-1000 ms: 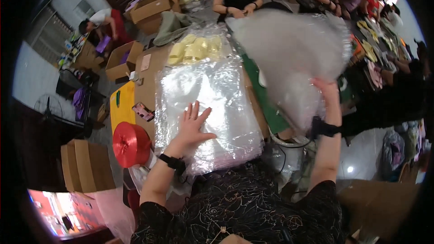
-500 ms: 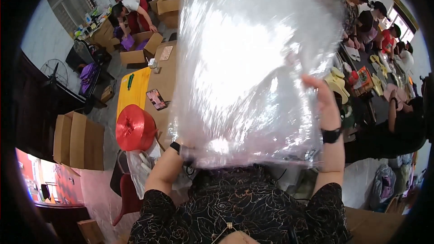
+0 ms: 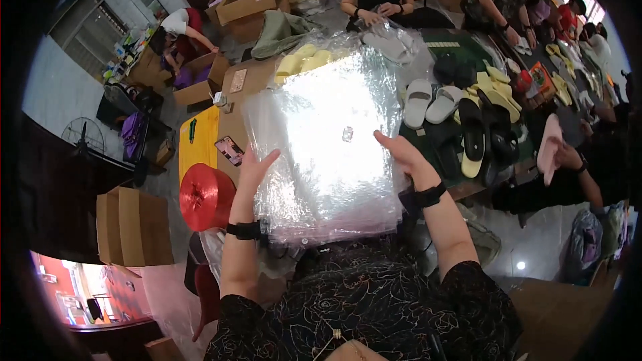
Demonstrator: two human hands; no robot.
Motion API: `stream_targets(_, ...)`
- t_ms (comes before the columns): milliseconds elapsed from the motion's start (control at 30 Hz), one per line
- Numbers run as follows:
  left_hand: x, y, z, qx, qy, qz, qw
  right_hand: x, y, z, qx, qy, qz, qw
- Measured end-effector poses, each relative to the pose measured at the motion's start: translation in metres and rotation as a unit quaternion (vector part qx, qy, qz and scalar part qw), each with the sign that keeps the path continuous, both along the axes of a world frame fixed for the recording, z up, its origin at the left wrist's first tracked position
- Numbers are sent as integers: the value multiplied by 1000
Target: The worker is packaging several pairs of slippers and sandals into plastic bags for shipment.
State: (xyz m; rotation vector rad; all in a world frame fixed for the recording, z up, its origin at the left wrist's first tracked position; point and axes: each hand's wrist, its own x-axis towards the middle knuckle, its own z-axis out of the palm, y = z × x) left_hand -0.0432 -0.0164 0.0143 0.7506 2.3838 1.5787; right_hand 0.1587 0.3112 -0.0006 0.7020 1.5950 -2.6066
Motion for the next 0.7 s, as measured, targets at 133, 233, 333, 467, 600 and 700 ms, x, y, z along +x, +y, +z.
stream_targets(133, -2, 13, 7, -202, 62, 48, 976, -5, -8, -31, 141, -7, 10, 990)
stream_targets(233, -6, -3, -13, -117, -44, -9, 992, 6, -19, -2, 492, -173, -57, 852)
stream_targets(333, -11, -3, -34, -178, -27, 23, 983, 10, 4, -52, 391, -129, -96, 906)
stream_targets(467, -14, -6, -36, -225, -57, 28, 972, 11, 7, -98, 181, 7, -87, 980)
stream_targets(600, 3, 13, -12, -309, -35, 54, 949, 19, -15, -52, -98, 12, 2, 995)
stream_targets(700, 28, 29, 23, -244, -2, 15, 970, 23, -36, -51, -88, 80, -28, 993)
